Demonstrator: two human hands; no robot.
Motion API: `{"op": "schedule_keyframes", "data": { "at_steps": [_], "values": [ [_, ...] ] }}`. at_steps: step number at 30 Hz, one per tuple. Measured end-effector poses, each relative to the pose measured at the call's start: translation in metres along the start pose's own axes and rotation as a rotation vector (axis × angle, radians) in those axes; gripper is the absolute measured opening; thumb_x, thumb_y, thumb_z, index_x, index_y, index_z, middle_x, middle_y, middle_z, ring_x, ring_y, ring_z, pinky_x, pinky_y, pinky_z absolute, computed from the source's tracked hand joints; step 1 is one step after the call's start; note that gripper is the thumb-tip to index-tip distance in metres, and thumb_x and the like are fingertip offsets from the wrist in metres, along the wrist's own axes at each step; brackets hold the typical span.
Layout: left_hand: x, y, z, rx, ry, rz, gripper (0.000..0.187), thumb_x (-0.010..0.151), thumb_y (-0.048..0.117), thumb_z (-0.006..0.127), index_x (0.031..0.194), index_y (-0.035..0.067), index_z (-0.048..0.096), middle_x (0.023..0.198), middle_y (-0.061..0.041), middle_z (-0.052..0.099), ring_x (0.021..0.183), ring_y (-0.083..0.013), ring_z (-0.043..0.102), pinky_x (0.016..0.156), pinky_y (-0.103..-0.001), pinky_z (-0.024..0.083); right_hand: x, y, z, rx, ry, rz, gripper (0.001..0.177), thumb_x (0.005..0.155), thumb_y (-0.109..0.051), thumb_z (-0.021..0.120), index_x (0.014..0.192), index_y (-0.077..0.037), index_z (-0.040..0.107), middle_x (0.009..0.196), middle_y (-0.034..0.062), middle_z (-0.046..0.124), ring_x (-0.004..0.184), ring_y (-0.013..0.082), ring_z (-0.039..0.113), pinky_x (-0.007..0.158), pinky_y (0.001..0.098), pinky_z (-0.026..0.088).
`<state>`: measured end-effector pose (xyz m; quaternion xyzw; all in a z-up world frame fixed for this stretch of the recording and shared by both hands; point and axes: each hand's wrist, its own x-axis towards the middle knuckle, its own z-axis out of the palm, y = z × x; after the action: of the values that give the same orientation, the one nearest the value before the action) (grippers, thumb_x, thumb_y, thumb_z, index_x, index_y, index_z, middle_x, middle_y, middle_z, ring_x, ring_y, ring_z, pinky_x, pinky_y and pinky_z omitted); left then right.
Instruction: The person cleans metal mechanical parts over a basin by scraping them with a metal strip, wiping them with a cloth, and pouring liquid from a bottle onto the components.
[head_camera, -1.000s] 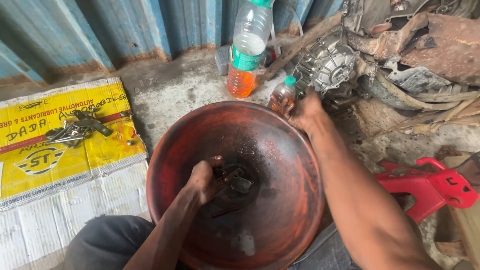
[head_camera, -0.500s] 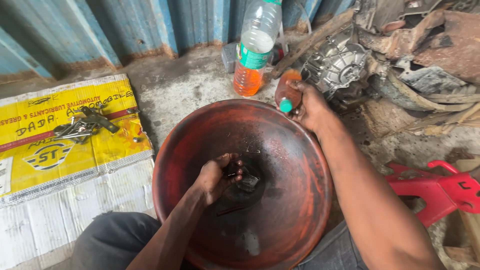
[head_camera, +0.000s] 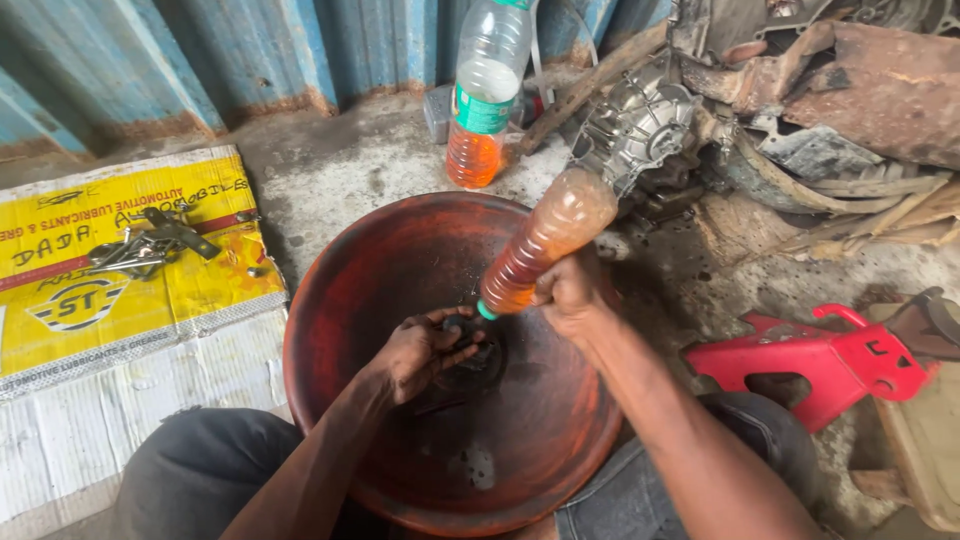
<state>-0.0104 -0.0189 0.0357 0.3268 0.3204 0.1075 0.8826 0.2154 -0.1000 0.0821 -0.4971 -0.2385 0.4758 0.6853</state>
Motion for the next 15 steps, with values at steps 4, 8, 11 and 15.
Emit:
{"op": "schedule_keyframes", "data": {
  "at_steps": [4,8,11,15],
  "values": [
    [0.0,-0.004,-0.001,0.094,0.077,0.046,0.038,0.1,-0.001,0.049,0.137,-0.001,0.057,0.117,-0.016,0.067,0.102,-0.0214,0.071,0.091,-0.033,0.058,0.004,-0.006,0.006,0.148,-0.097,-0.059,0.033,0.059,0.007,0.056,0.09,0.0,0.066,0.077,0.0074,0.066,0.051,0.0134,0.055,0.038,0.0251,0.037],
    [0.006,-0.009,-0.001,0.173,0.127,0.099,0.036,0.094,-0.006,0.058,0.129,-0.002,0.065,0.107,-0.013,0.071,0.092,-0.0194,0.072,0.086,-0.035,0.065,0.001,-0.005,-0.003,0.131,-0.087,-0.119,0.021,0.068,0.007,0.059,0.088,0.001,0.064,0.078,0.0087,0.066,0.055,0.0145,0.057,0.041,0.0264,0.037],
    [0.008,-0.011,-0.002,0.267,0.162,0.139,0.033,0.091,-0.005,0.066,0.123,0.002,0.072,0.102,-0.008,0.073,0.087,-0.0158,0.069,0.081,-0.033,0.063,0.007,-0.009,-0.008,0.189,-0.097,-0.125,0.019,0.069,0.007,0.061,0.086,0.001,0.064,0.075,0.0082,0.064,0.05,0.0129,0.054,0.038,0.0242,0.034],
    [0.005,-0.01,-0.005,0.381,0.189,0.208,0.033,0.087,-0.004,0.075,0.118,0.007,0.076,0.097,-0.003,0.073,0.082,-0.0115,0.065,0.078,-0.029,0.058,0.005,-0.009,-0.004,0.21,-0.099,-0.105,0.021,0.068,0.007,0.059,0.086,-0.002,0.063,0.077,0.0096,0.067,0.053,0.0149,0.058,0.04,0.0256,0.038]
  ]
}}
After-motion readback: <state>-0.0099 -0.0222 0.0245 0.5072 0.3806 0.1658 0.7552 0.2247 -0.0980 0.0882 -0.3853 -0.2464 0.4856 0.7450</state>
